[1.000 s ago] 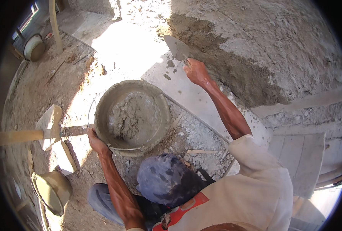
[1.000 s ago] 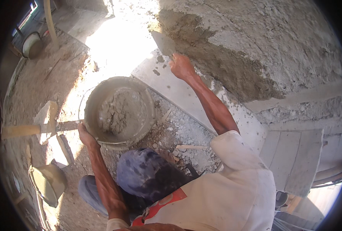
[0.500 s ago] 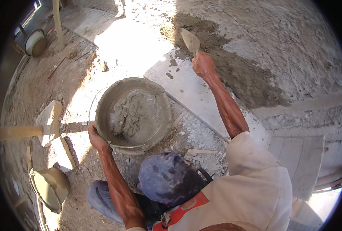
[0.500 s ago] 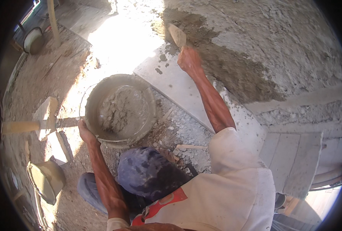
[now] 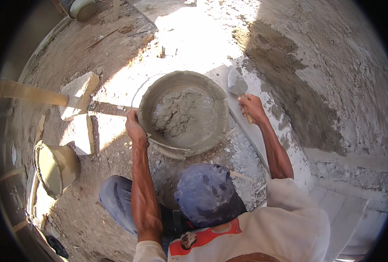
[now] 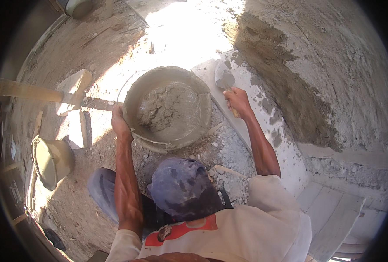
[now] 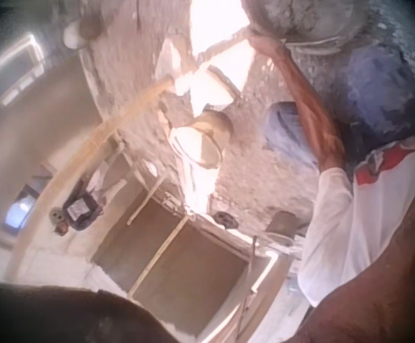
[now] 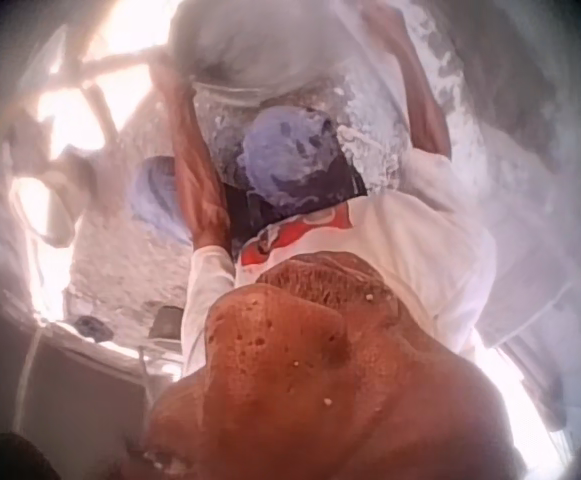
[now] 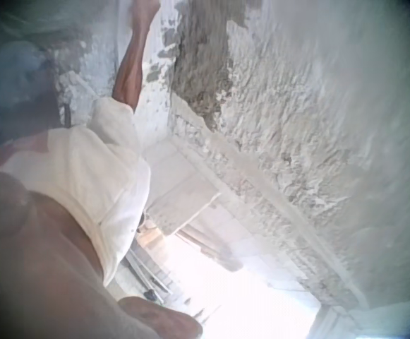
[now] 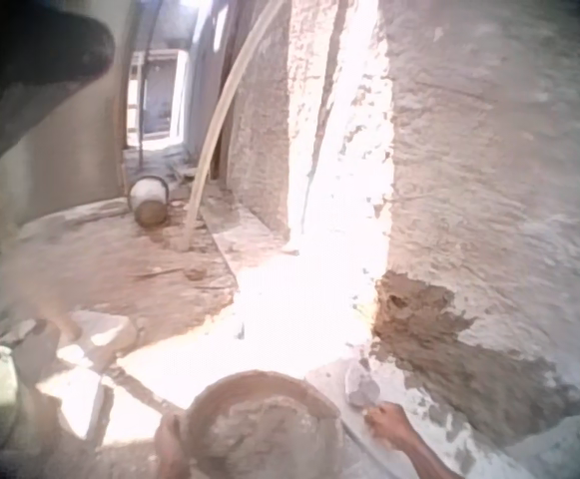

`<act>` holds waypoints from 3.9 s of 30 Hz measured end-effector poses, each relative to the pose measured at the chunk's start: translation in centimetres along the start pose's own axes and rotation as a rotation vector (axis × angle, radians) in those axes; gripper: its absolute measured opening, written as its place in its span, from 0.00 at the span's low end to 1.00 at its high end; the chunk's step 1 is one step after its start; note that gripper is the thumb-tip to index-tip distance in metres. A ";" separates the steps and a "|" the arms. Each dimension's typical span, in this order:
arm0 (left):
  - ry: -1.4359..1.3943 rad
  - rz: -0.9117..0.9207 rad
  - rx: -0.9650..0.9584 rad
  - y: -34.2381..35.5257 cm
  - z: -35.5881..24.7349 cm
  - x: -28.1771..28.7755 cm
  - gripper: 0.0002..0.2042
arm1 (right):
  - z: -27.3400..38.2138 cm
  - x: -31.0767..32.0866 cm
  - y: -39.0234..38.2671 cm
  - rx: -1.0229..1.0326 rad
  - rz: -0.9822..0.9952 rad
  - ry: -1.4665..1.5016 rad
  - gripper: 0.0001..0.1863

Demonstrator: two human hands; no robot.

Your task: The person applies wet plaster to a wall using a trowel, taking plaster from a bucket and smoothing it onto the surface.

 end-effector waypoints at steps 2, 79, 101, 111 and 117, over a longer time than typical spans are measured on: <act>0.013 -0.023 -0.039 0.2 0.0 -0.1 0.19 | 0.9 -0.9 -0.1 0.008 -0.021 0.030 0.11; 1.156 -1.165 0.163 -59.1 -19.7 76.6 0.13 | 15.4 -46.1 -31.0 0.242 1.117 -0.636 0.20; 1.401 0.676 -0.835 -19.6 -28.7 12.8 0.16 | -3.4 -30.7 -22.6 0.384 1.200 -0.172 0.15; 1.427 0.735 -0.852 -14.2 -25.3 5.0 0.20 | -7.2 -27.7 -19.1 0.481 1.156 -0.061 0.17; 0.959 -0.077 -0.782 -20.8 -24.3 30.3 0.11 | -3.7 -32.0 -18.5 0.273 1.190 -0.121 0.18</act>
Point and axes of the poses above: each hand's wrist, its own y-axis towards the middle knuckle, its own x-axis out of the back of the hand, z = x × y, the point moved 2 cm from there along y, towards the middle knuckle, and after that the axes turned 5 degrees about z, right-handed, at the moved point
